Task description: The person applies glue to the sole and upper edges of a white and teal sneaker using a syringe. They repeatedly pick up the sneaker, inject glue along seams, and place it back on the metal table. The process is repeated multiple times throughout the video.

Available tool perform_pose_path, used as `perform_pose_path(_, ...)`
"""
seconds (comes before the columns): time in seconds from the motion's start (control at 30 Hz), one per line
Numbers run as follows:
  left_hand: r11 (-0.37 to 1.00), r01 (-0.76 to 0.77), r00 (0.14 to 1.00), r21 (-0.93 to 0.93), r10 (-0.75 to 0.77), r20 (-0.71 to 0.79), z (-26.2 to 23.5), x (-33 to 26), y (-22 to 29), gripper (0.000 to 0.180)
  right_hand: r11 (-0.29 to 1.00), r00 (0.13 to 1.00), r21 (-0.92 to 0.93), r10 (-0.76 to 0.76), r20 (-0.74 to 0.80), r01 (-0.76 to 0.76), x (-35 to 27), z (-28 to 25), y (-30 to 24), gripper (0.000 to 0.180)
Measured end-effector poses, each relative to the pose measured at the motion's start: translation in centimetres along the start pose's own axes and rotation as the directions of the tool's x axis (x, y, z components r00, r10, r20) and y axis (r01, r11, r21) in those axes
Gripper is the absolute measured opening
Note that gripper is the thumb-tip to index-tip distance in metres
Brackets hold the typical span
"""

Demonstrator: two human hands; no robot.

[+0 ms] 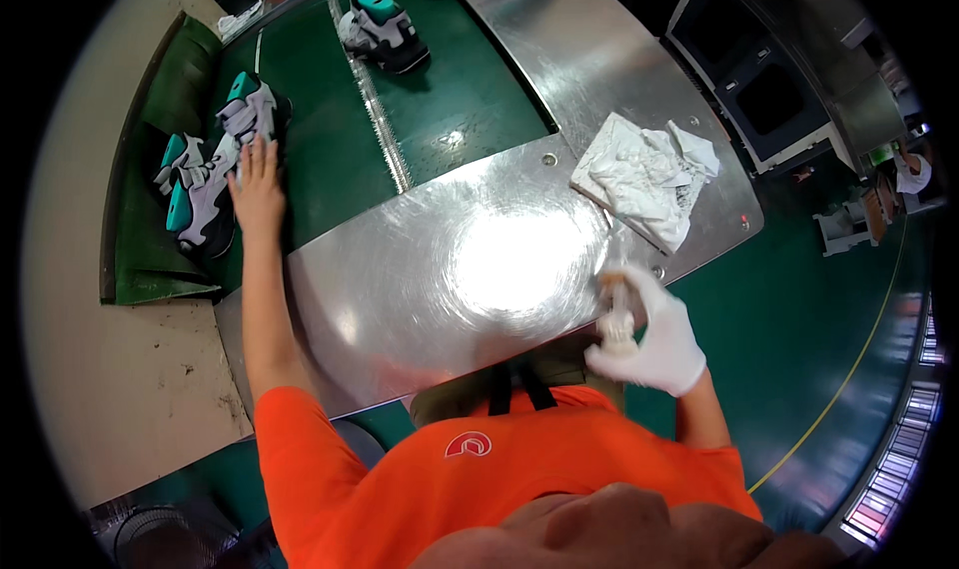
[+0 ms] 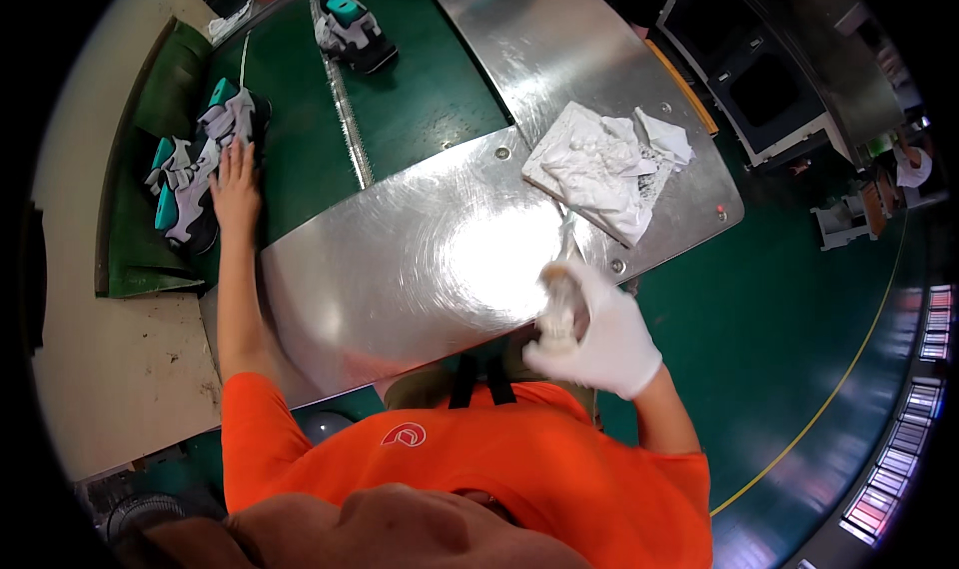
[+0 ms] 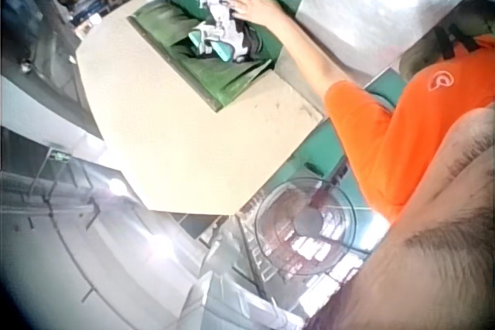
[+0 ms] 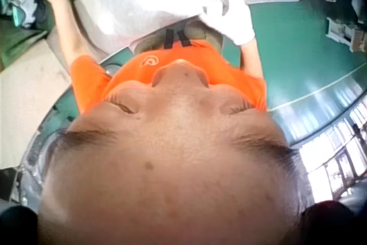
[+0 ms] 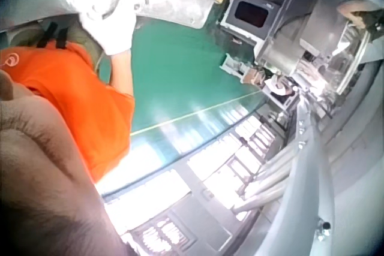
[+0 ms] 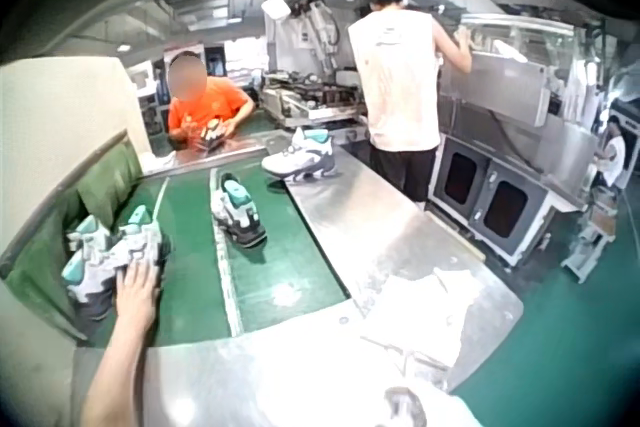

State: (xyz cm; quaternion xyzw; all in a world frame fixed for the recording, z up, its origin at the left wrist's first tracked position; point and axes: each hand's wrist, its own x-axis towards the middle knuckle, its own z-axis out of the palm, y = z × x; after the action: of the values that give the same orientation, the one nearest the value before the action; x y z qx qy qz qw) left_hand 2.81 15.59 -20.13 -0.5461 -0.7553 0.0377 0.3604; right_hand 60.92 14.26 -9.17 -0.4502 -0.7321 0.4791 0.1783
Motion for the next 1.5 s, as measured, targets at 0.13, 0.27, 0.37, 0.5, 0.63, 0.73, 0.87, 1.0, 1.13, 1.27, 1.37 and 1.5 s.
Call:
perform_pose_path(0.13, 0.946, 0.025, 0.952, 0.322, -0.121, 0.281, -0.5, 3.2, 0.2, 0.048, 0.853, 0.962, 0.519, -0.096, 0.257, -0.053, -2.1, -1.5, 1.5, 0.084)
perform_pose_path(0.27, 0.382, 0.406, 0.900, -0.830, -0.011, 0.435, -9.9, 5.7, 10.6, 0.034, 0.918, 0.939, 0.216, -0.343, 0.018, 0.331, -0.7, -0.7, 1.0, 0.086)
perform_pose_path(0.37, -0.143, 0.465, 0.860, -0.874, 0.309, 0.407, -20.6, 2.2, 17.6, 0.029, 0.835, 0.834, -0.034, -0.546, 0.073, 0.550, 1.3, 0.7, -0.6, 0.084)
perform_pose_path(0.5, -0.284, 0.529, 0.818, -0.800, 0.421, 0.391, -26.3, 0.8, 20.2, 0.032, 0.752, 0.765, -0.147, -0.616, 0.190, 0.642, 2.4, 1.8, -1.9, 0.084)
perform_pose_path(0.63, -0.378, 0.527, 0.833, -0.761, 0.405, 0.376, -26.6, 0.8, 20.2, 0.030, 0.676, 0.737, -0.293, -0.627, 0.254, 0.676, 2.8, 1.8, -2.1, 0.083)
perform_pose_path(0.73, -0.464, 0.493, 0.863, -0.736, 0.363, 0.350, -26.8, 1.1, 20.3, 0.026, 0.602, 0.635, -0.208, -0.755, 0.167, 0.771, 3.1, 1.4, -2.8, 0.075)
perform_pose_path(0.87, -0.661, 0.547, 0.837, -0.514, 0.423, 0.346, -26.5, 1.7, 21.1, 0.019, 0.690, 0.684, 0.136, -0.723, 0.092, 0.711, 3.7, 2.1, -1.3, 0.082)
perform_pose_path(1.0, -0.779, 0.553, 0.817, -0.297, 0.437, 0.376, -26.4, 3.2, 23.9, 0.021, 0.633, 0.743, 0.500, -0.669, -0.032, 0.591, 5.0, 3.6, 1.3, 0.088)
perform_pose_path(1.13, -0.709, 0.648, 0.754, -0.279, 0.546, 0.366, -23.6, 4.2, 25.8, 0.032, 0.538, 0.805, 0.677, -0.578, -0.137, 0.502, 6.3, 4.6, 2.2, 0.090)
perform_pose_path(1.27, -0.031, 0.686, 0.499, -0.727, 0.747, 0.440, -22.1, 5.5, 24.5, 0.046, 0.753, 0.890, 0.476, -0.360, -0.279, 0.454, 5.6, 3.7, 4.7, 0.090)
perform_pose_path(1.37, 0.286, 0.295, 0.752, -0.912, 0.520, 0.406, -16.2, 9.8, 19.7, 0.044, 0.820, 0.813, 0.179, -0.461, -0.355, 0.543, 5.5, 4.0, 7.7, 0.094)
perform_pose_path(1.5, 0.665, 0.259, 0.951, -0.701, -0.049, 0.305, -9.3, 23.1, 14.2, 0.076, 0.904, 0.858, 0.077, -0.368, -0.358, 0.420, 5.1, 4.5, 7.3, 0.097)
